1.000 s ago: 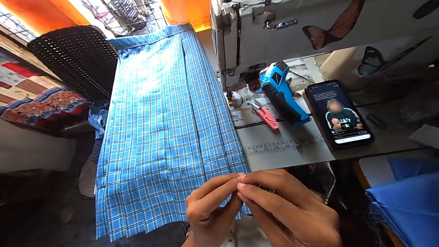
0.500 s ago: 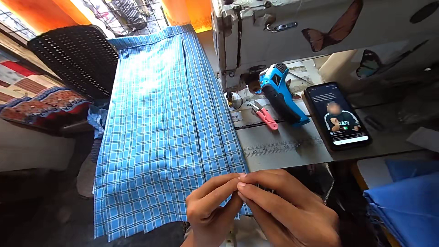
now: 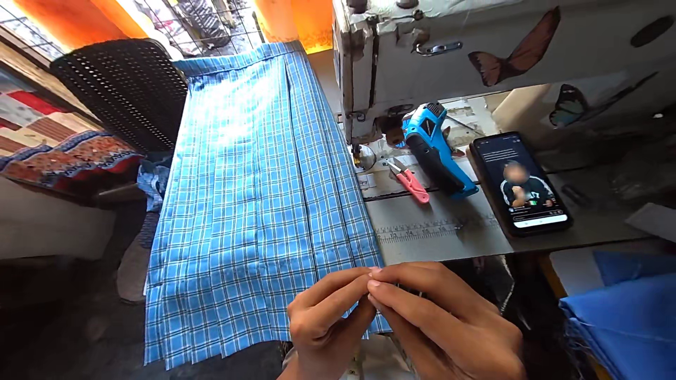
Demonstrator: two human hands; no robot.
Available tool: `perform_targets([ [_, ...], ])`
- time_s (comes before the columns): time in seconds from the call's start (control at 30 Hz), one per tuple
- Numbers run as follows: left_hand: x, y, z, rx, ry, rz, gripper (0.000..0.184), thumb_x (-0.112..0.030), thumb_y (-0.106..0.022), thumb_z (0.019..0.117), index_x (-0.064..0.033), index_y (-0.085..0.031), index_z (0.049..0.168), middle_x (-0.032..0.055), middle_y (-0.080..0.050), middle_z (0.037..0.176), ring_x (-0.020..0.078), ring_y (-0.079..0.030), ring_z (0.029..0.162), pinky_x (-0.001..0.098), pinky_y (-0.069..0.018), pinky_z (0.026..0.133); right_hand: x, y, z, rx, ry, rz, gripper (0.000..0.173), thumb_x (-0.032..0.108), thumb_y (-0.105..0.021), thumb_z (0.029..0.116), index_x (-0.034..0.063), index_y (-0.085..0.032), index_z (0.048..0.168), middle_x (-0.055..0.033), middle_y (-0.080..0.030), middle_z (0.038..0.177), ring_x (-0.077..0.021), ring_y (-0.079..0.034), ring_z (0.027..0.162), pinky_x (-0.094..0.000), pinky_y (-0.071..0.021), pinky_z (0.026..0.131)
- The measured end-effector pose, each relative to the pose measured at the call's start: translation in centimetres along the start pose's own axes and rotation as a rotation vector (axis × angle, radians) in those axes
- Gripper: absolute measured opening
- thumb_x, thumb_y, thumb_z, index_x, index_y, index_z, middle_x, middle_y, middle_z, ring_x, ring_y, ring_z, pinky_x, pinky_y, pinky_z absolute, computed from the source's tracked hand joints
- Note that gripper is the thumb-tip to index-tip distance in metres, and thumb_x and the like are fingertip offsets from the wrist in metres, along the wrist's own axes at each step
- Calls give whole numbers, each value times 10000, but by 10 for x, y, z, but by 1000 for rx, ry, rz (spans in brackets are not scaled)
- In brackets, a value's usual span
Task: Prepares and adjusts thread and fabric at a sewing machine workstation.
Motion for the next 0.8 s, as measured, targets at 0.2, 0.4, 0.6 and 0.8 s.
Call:
perform_targets([
  [0.2, -2, 0, 1, -5, -13, 16, 163, -14, -682, 942, -56, -732, 1092, -15, -738, 1127, 19, -688, 1054, 164, -578, 882, -1, 0, 1, -7, -4, 10, 62, 85, -695, 957, 47, -743, 970, -80, -734, 1005, -96, -671, 1014, -161, -534, 896],
  [0.4, -2, 0, 2, -3, -19, 16, 161, -18, -685, 944, -57, -728, 1094, -17, -735, 1132, 18, -686, 1056, 164, -577, 883, -1, 1, 2, -11, -8, 23, 68, 93, -696, 961, 40, -737, 962, -80, -734, 998, -95, -677, 1018, -164, -539, 904],
  [0.6, -3, 1, 2, -8, -30, 18, 165, -17, -690, 941, -52, -729, 1097, -13, -735, 1137, 22, -687, 1060, 169, -578, 892, -1, 1, 3, -7, -12, 30, 67, 90, -697, 959, 37, -738, 968, -81, -733, 1007, -92, -676, 1014, -164, -543, 899],
  [0.8, -4, 2, 1, -14, -33, 43, 156, -19, -686, 944, -48, -730, 1091, -7, -736, 1125, 17, -686, 1053, 164, -575, 891, 0, 0, 3, -8, -5, 29, 68, 94, -695, 962, 42, -738, 967, -76, -735, 1006, -91, -676, 1011, -165, -541, 901],
])
Point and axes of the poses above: each hand's wrist, its own z-axis towards the middle knuckle, its own y-axis out of the back of the hand, x = y × z, the point moved 10 cm from there along z, towards the middle knuckle
